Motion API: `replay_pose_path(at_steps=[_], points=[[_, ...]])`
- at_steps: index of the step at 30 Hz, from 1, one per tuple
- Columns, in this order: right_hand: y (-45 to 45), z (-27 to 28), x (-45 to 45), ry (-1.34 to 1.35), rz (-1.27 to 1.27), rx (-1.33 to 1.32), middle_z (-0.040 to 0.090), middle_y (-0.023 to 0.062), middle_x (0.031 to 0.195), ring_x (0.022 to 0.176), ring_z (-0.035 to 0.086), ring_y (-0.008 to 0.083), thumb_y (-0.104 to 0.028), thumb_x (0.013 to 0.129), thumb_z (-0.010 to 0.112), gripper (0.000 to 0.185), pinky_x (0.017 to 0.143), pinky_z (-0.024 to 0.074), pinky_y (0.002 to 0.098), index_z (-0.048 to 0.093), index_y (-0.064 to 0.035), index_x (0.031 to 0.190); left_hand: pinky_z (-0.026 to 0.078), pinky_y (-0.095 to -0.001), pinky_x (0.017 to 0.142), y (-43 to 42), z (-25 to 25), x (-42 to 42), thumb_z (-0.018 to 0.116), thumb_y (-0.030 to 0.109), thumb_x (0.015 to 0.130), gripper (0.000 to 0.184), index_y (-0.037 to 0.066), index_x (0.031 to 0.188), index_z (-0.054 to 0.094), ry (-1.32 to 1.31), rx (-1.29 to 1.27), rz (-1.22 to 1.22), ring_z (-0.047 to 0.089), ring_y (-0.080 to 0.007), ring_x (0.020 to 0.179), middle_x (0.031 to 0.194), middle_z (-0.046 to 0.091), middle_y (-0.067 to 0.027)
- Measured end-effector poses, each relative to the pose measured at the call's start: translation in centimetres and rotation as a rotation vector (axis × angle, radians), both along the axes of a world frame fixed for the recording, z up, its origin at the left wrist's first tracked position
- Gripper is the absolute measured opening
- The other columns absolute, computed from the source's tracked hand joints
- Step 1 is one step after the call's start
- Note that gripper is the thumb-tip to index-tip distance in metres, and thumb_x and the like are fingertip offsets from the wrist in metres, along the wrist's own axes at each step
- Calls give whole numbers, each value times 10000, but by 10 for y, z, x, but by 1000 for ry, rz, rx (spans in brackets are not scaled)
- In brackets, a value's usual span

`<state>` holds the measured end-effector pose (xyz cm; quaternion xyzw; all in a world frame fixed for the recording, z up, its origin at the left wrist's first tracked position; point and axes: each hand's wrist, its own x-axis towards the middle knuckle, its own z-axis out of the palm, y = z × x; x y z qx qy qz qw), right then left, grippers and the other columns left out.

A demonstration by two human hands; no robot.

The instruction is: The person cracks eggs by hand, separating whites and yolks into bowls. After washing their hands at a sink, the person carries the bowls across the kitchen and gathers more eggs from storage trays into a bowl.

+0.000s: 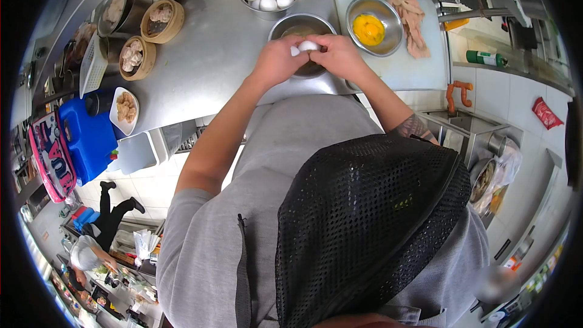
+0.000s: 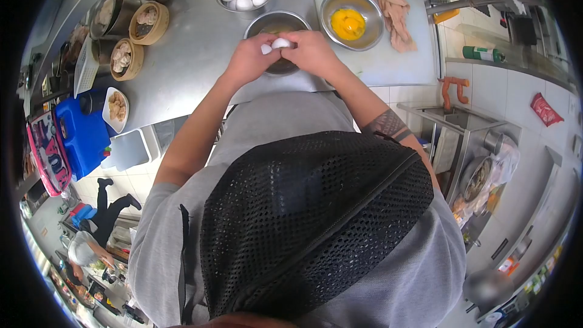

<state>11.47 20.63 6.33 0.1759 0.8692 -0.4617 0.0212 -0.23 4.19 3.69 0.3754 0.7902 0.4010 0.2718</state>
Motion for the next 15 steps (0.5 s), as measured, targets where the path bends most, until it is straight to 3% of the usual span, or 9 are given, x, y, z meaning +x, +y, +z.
replay_pose_path(at_steps=[11, 15], points=[[2, -17, -2, 111, 43, 153, 729, 198, 978, 886, 711, 371, -184, 827, 709, 375, 821, 574, 435, 745, -46, 1174, 561, -415, 874, 5, -5, 3, 759, 230, 876, 390, 21, 1201, 705, 83, 2, -11, 712, -368, 999, 1088, 738, -199], [1, -19, -2, 142, 79, 226, 718, 173, 1062, 875, 705, 359, -132, 838, 689, 351, 803, 573, 417, 742, -71, 1180, 560, -448, 864, 4, -9, 1, 727, 172, 859, 359, 34, 1188, 686, 199, 17, -33, 692, -376, 1004, 1078, 722, -197]])
